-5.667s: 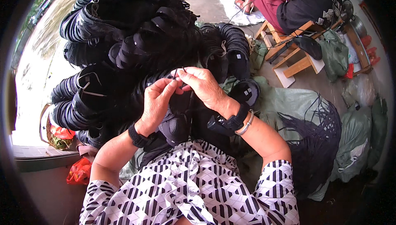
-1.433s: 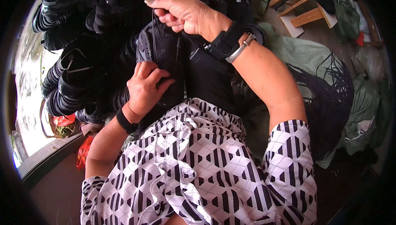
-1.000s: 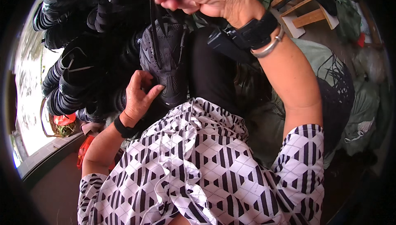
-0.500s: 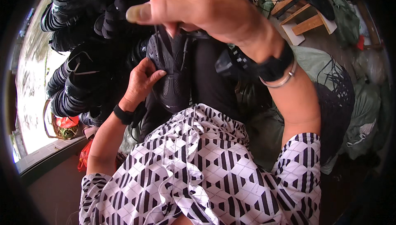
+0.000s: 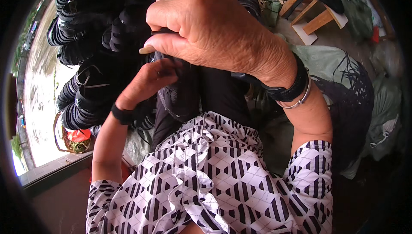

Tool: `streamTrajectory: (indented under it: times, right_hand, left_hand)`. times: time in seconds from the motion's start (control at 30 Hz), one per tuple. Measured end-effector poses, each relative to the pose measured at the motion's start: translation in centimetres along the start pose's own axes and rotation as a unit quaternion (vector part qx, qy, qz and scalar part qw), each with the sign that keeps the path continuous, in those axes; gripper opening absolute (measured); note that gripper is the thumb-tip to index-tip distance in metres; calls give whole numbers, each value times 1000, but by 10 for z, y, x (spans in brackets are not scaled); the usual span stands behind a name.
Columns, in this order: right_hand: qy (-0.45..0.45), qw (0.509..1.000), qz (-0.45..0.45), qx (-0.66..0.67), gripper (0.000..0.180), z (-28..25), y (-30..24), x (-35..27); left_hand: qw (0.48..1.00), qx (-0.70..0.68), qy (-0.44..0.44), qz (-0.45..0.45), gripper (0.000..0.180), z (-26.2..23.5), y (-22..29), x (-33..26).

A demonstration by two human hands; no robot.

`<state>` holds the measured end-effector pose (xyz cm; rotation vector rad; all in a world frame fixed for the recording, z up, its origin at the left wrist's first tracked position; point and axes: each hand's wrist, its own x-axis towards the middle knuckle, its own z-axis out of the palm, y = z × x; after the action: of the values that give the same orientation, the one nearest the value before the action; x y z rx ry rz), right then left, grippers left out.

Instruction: Lacing a pair of black sneakers while sitting among piles of shoe components.

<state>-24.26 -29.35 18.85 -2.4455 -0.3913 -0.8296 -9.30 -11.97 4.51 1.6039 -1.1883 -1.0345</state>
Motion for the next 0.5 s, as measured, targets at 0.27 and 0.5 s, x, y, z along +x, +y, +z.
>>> streamTrajectory:
  times: [0.27, 0.5]
  right_hand:
    - [34, 999, -18, -13, 21, 10, 3, -10]
    - [36, 996, -73, 22, 27, 16, -5, -12]
  left_hand:
    - [966, 248, -50, -54, 29, 5, 8, 6]
    - [954, 279, 111, 10, 27, 42, -6, -1]
